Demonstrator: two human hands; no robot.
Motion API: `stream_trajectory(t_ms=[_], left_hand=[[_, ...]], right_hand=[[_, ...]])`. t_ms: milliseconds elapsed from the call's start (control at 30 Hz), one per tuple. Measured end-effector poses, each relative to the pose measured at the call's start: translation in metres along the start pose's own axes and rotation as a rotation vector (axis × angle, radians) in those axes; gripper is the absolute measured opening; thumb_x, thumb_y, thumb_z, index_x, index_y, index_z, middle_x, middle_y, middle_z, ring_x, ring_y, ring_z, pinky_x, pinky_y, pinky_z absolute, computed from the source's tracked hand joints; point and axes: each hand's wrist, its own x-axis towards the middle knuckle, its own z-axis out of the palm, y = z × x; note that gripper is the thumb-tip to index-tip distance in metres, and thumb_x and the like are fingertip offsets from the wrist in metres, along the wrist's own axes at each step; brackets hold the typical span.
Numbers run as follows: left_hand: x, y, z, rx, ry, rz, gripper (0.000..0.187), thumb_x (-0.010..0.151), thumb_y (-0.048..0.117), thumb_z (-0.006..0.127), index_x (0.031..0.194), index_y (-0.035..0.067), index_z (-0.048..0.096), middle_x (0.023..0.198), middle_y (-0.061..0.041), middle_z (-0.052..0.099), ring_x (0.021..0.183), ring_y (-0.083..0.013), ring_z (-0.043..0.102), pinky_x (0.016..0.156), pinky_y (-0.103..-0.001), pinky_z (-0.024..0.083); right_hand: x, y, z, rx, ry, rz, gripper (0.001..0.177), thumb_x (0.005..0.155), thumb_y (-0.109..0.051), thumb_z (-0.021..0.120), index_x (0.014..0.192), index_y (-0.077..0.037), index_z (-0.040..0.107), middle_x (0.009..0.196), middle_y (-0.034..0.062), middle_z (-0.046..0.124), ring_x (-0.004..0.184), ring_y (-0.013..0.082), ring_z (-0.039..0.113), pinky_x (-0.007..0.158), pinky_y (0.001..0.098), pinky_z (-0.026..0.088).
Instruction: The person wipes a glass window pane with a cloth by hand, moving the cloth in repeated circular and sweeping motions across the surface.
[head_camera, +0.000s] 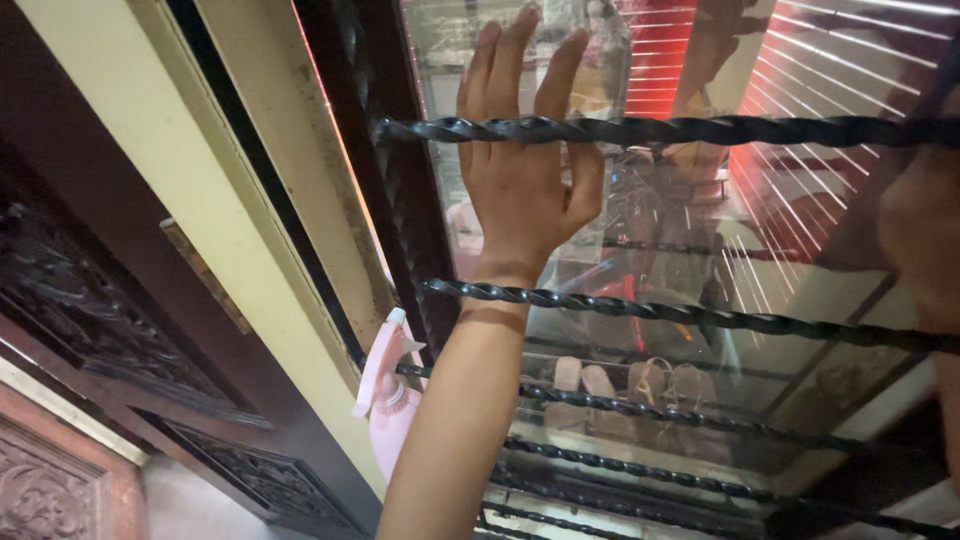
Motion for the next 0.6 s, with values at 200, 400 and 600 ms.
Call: stream_trajectory(t_ms=[200, 400, 600], left_hand=[[0.005, -0.002, 0.001, 0.026, 0.012, 0.035, 0.058, 0.09, 0.019, 0.06, 0.148, 0.019, 0.051, 0.16, -0.009, 0.036, 0.154, -0.0326, 0.03, 0.128, -0.047, 0.025], [-0.009, -0.005, 0.009, -0.005, 0.069, 0.054, 0.063, 0.091, 0.015, 0.06, 0.153, 0.022, 0.052, 0.159, -0.006, 0.037, 0.154, -0.0302, 0.032, 0.127, -0.043, 0.028], [-0.013, -0.003, 0.01, 0.029, 0.038, 0.063, 0.059, 0.094, 0.015, 0.062, 0.152, 0.021, 0.052, 0.159, -0.007, 0.037, 0.154, -0.0307, 0.032, 0.127, -0.045, 0.028]], right_hand=[[-0.004, 0.0, 0.011, 0.025, -0.054, -0.168, 0.029, 0.083, -0.029, 0.076, 0.106, -0.012, 0.072, 0.134, 0.013, 0.066, 0.124, 0.0358, 0.055, 0.103, 0.0531, 0.031], [0.0, -0.002, 0.001, 0.096, -0.122, -0.166, 0.041, 0.078, -0.027, 0.075, 0.113, -0.004, 0.072, 0.131, 0.0131, 0.067, 0.121, 0.0343, 0.058, 0.1, 0.0554, 0.033], [0.002, 0.018, -0.012, 0.409, 0.067, 0.642, 0.02, 0.105, -0.02, 0.062, 0.107, -0.002, 0.07, 0.105, 0.0095, 0.068, 0.098, 0.0242, 0.067, 0.082, 0.04, 0.047]])
